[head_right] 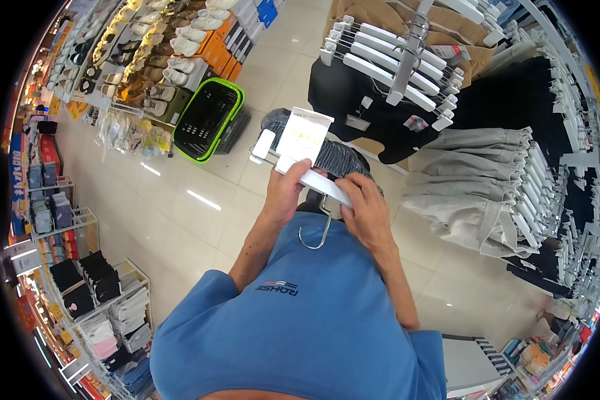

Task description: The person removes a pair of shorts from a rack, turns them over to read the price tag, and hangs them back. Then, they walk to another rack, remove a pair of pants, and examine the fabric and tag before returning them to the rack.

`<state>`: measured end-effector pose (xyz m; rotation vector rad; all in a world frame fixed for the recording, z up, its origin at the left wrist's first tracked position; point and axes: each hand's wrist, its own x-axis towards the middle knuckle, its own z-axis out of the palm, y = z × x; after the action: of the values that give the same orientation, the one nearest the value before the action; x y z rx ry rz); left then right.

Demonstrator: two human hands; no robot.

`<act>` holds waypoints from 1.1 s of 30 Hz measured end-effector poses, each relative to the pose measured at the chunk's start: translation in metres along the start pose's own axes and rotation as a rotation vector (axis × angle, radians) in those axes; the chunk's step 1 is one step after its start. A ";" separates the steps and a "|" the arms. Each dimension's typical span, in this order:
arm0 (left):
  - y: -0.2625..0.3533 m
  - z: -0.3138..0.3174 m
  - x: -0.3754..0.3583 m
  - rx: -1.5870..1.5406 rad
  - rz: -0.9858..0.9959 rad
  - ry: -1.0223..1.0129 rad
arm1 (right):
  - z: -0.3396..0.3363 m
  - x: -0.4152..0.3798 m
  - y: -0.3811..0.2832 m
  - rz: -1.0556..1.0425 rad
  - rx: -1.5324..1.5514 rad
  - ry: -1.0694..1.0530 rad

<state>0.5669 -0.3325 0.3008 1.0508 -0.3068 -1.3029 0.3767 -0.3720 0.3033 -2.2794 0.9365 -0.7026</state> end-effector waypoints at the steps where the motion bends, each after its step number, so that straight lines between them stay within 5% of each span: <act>1: 0.000 0.000 0.000 -0.007 -0.004 0.003 | -0.001 0.000 -0.001 0.006 0.010 0.012; 16: 0.015 0.021 -0.002 -0.081 -0.046 -0.021 | -0.001 0.008 -0.004 0.063 -0.139 0.120; 21: -0.003 0.024 0.007 0.111 -0.025 -0.249 | -0.018 0.010 0.013 0.168 -0.111 0.082; 24: 0.001 0.027 0.010 0.251 -0.007 -0.350 | -0.031 0.012 0.020 0.471 0.061 0.038; 33: 0.014 -0.004 0.030 0.434 -0.086 -0.305 | -0.060 0.010 0.072 0.634 0.565 -0.256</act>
<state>0.5878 -0.3584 0.2991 1.2338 -0.8102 -1.5146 0.3120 -0.4398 0.2992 -1.4221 1.0841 -0.3229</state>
